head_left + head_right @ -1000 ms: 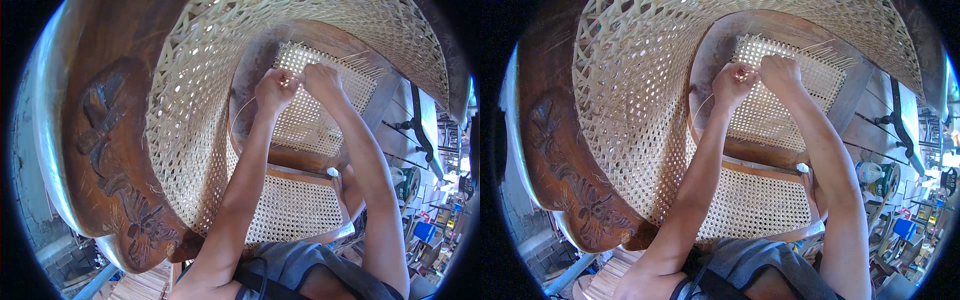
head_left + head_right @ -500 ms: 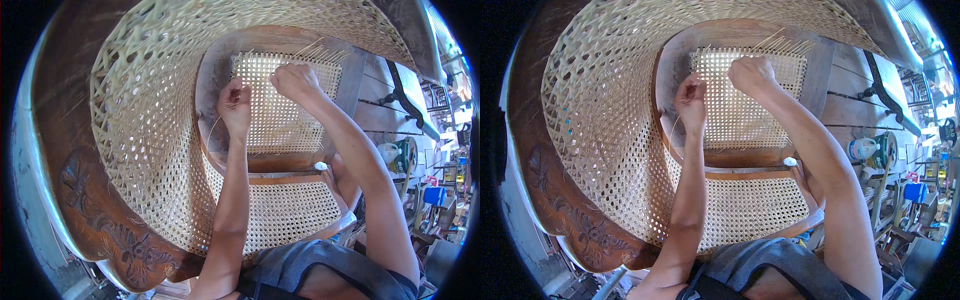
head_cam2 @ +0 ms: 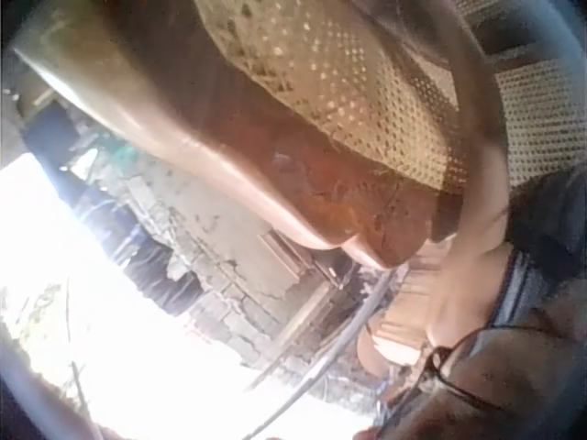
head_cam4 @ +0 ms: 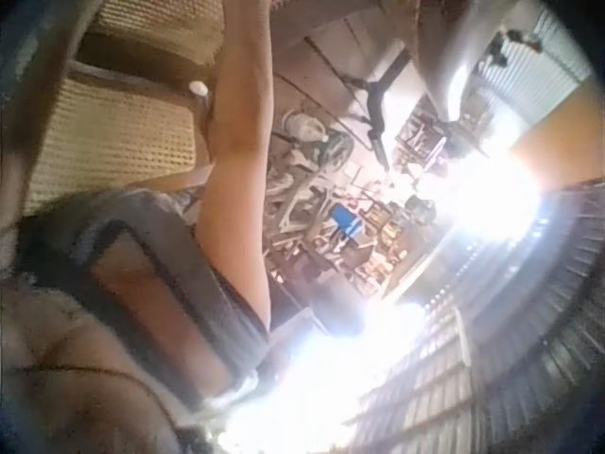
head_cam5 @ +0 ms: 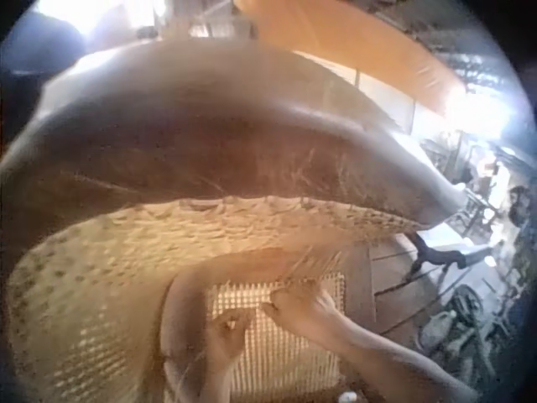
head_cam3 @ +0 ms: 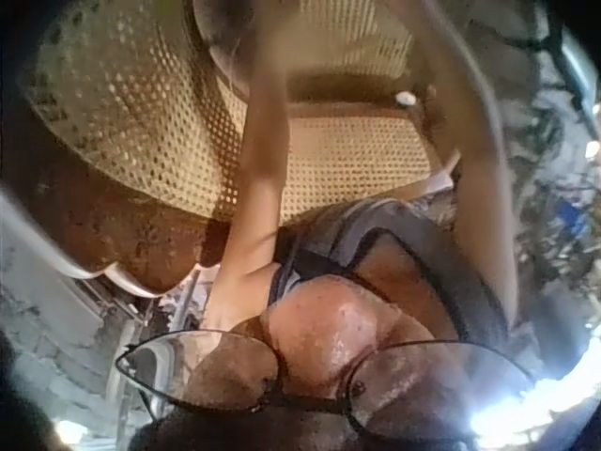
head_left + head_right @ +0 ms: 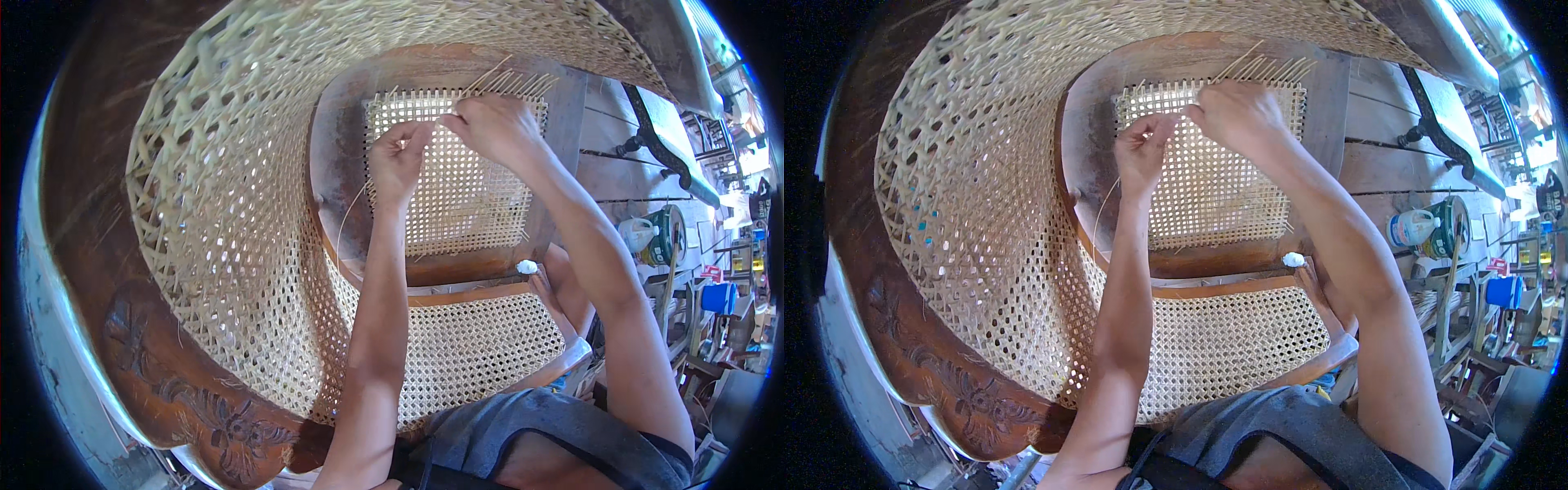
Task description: Repairing or constructing a chair by weaving rattan strands into the seat and back frames.
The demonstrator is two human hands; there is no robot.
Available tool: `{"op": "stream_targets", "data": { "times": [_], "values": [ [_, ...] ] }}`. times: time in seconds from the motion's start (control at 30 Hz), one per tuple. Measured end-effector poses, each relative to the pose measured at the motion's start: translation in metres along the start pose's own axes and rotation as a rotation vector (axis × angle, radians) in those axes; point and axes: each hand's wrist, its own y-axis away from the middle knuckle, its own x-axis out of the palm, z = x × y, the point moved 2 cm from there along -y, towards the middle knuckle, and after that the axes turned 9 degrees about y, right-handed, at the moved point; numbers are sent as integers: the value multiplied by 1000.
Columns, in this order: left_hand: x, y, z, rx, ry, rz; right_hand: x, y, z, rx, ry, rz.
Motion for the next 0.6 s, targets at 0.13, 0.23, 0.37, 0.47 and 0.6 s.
{"op": "stream_targets", "data": {
  "times": [0.13,0.23,0.37,0.47,0.6],
  "values": [
    [-6,6,8,66,74,-82,27,-18,12,-36,-38,89],
    [-20,7,16,50,-93,-179,44,-23,25,-103,42,116],
    [-23,9,9,51,-202,-259,40,-23,40,-96,83,115],
    [-18,6,10,23,-230,-288,45,-25,43,-120,70,40],
    [-15,5,15,49,-204,-253,38,-23,54,-100,71,81]
  ]
}}
